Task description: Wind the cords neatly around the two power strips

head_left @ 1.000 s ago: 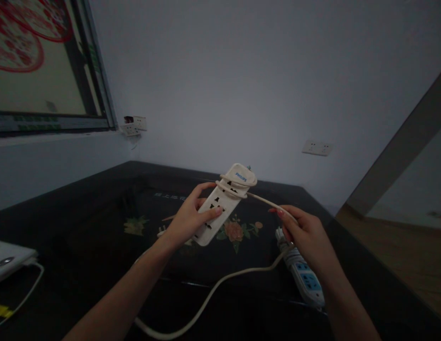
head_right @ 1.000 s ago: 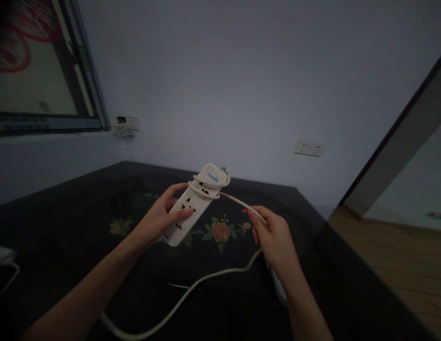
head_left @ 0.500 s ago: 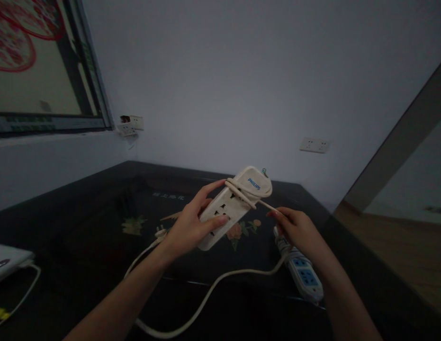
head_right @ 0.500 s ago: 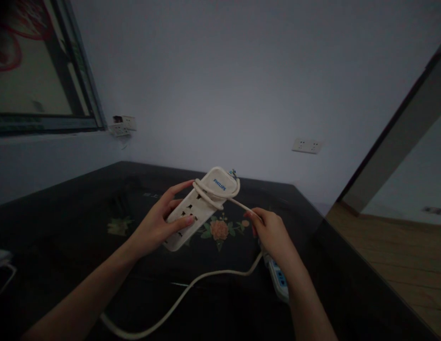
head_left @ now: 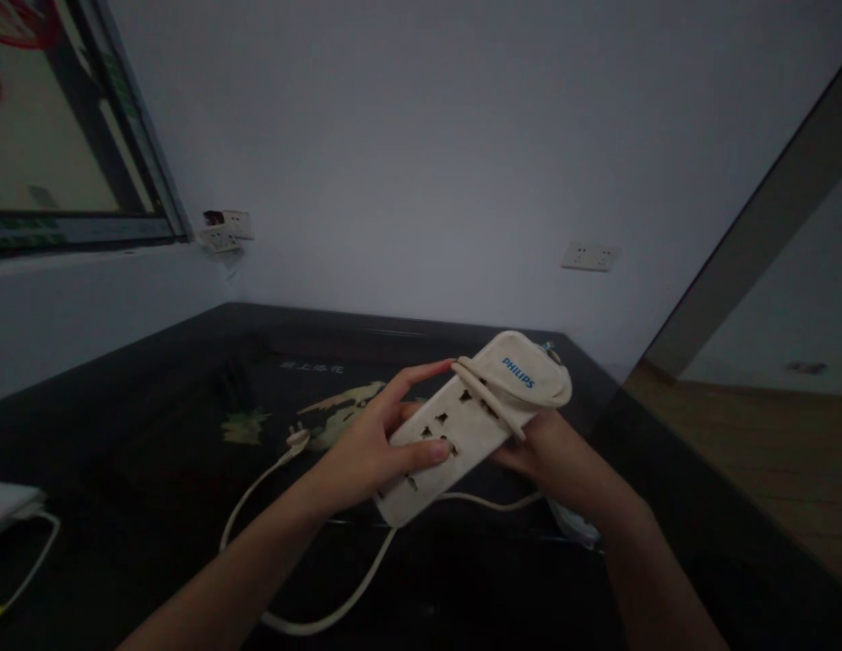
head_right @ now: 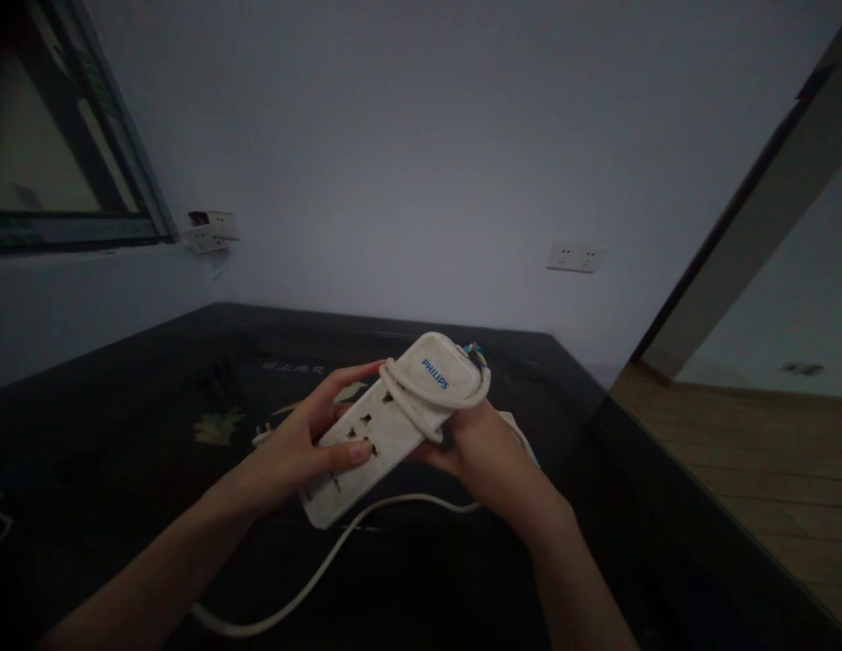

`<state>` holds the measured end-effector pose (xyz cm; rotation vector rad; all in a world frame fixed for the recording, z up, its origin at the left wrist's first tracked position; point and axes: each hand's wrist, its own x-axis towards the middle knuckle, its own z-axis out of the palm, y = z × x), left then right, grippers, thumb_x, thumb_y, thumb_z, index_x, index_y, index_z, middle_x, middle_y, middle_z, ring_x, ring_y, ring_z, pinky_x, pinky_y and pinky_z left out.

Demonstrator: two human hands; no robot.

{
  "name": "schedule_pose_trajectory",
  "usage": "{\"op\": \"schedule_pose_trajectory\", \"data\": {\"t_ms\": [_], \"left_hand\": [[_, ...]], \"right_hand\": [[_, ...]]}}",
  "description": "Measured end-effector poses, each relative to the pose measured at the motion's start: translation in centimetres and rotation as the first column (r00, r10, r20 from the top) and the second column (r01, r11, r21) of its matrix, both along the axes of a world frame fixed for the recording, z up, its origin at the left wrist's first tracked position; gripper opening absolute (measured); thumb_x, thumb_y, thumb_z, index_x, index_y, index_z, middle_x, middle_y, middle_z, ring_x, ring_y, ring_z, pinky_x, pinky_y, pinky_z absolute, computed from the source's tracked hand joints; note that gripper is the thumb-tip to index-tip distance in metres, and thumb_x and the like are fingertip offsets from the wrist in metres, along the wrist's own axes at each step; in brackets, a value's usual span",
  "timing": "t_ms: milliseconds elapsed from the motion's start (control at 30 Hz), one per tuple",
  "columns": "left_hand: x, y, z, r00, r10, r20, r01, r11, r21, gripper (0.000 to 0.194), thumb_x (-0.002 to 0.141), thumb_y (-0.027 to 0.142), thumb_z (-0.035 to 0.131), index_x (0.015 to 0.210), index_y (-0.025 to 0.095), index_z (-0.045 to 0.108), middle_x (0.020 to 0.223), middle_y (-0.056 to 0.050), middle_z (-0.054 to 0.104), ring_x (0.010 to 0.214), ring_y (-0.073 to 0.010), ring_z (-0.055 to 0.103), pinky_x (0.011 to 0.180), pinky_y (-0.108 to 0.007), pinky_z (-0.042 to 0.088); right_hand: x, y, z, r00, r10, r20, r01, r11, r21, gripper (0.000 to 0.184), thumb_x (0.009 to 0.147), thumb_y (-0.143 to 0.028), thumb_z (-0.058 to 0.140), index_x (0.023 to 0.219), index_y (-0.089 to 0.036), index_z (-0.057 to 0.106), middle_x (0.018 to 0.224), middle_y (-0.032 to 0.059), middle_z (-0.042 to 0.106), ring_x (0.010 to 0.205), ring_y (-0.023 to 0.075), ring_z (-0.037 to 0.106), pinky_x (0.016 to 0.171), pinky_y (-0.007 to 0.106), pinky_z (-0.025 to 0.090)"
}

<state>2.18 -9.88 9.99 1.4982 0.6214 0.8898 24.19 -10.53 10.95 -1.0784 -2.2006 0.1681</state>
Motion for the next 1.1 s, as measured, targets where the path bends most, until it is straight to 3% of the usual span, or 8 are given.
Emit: {"op": "schedule_pose_trajectory", "data": {"t_ms": [133,333,533,667,833,1000,1100], "left_hand": [[-0.4,0.2,-0.2,0.997,-0.039,0.062,0.043,0.997,-0.069,0.085,0.071,0.035,0.077,0.141,0.030,0.029,0.089,-0.003,0.065,0.067,-0.0144,0.061,0.054,-0.020,0.046],[-0.5,0.0,-0.3,0.992,-0.073,0.101,0.081,0.994,-0.076,0.085,0.071,0.036,0.078,0.140,0.031,0.029,0.086,-0.002,0.065,0.066,-0.0139,0.061,0.055,-0.020,0.046],[-0.4,0.0,-0.4,0.978,-0.133,0.161,0.155,0.978,-0.139,0.088,0.069,0.037,0.079,0.141,0.031,0.030,0.086,-0.004,0.065,0.069,-0.0156,0.061,0.056,-0.022,0.047],[-0.3,-0.1,-0.3,0.977,-0.137,0.166,0.163,0.974,-0.156,0.085,0.067,0.036,0.080,0.140,0.030,0.036,0.094,-0.006,0.066,0.075,-0.0165,0.062,0.060,-0.022,0.048],[-0.1,-0.2,-0.1,0.977,-0.132,0.169,0.158,0.975,-0.156,0.081,0.067,0.034,0.079,0.138,0.029,0.042,0.107,-0.008,0.067,0.087,-0.0188,0.063,0.069,-0.025,0.049],[-0.2,-0.1,0.1,0.980,-0.127,0.152,0.141,0.987,-0.084,0.076,0.067,0.032,0.078,0.136,0.028,0.047,0.117,-0.007,0.064,0.103,-0.0217,0.060,0.082,-0.029,0.048],[-0.5,0.0,0.3,0.987,-0.120,0.109,0.127,0.990,-0.062,0.078,0.069,0.033,0.077,0.139,0.029,0.044,0.113,-0.007,0.066,0.095,-0.0213,0.062,0.077,-0.029,0.049]], "right_hand": [[0.4,0.2,0.4,0.975,0.136,-0.176,-0.153,0.984,-0.091,0.052,0.075,-0.041,0.071,0.124,-0.027,0.059,0.120,0.0085,0.065,0.121,0.0296,0.054,0.103,0.049,0.042],[0.1,0.6,-0.1,0.936,0.130,-0.326,-0.183,0.974,-0.137,0.047,0.076,-0.048,0.067,0.116,-0.024,0.065,0.111,0.0105,0.069,0.114,0.0310,0.058,0.101,0.050,0.043],[0.1,0.1,0.3,0.909,0.075,-0.409,-0.180,0.958,-0.225,0.028,0.072,-0.039,0.069,0.096,-0.023,0.073,0.105,0.0088,0.071,0.098,0.0270,0.065,0.085,0.041,0.054],[0.4,0.0,0.8,0.883,0.002,-0.469,-0.136,0.958,-0.253,0.026,0.065,-0.033,0.072,0.089,-0.022,0.073,0.095,0.0076,0.074,0.088,0.0262,0.067,0.077,0.040,0.056],[0.8,0.0,0.8,0.881,-0.065,-0.468,-0.077,0.958,-0.277,0.019,0.059,-0.027,0.073,0.077,-0.020,0.073,0.081,0.0070,0.074,0.081,0.0262,0.068,0.076,0.041,0.057],[0.5,-0.1,0.9,0.874,-0.027,-0.486,-0.124,0.953,-0.276,0.021,0.060,-0.024,0.073,0.081,-0.020,0.073,0.085,0.0073,0.074,0.085,0.0256,0.068,0.079,0.040,0.057],[0.4,-0.4,1.1,0.874,-0.008,-0.485,-0.127,0.961,-0.245,0.024,0.061,-0.026,0.074,0.085,-0.021,0.073,0.092,0.0068,0.074,0.095,0.0264,0.067,0.088,0.042,0.054]]}}
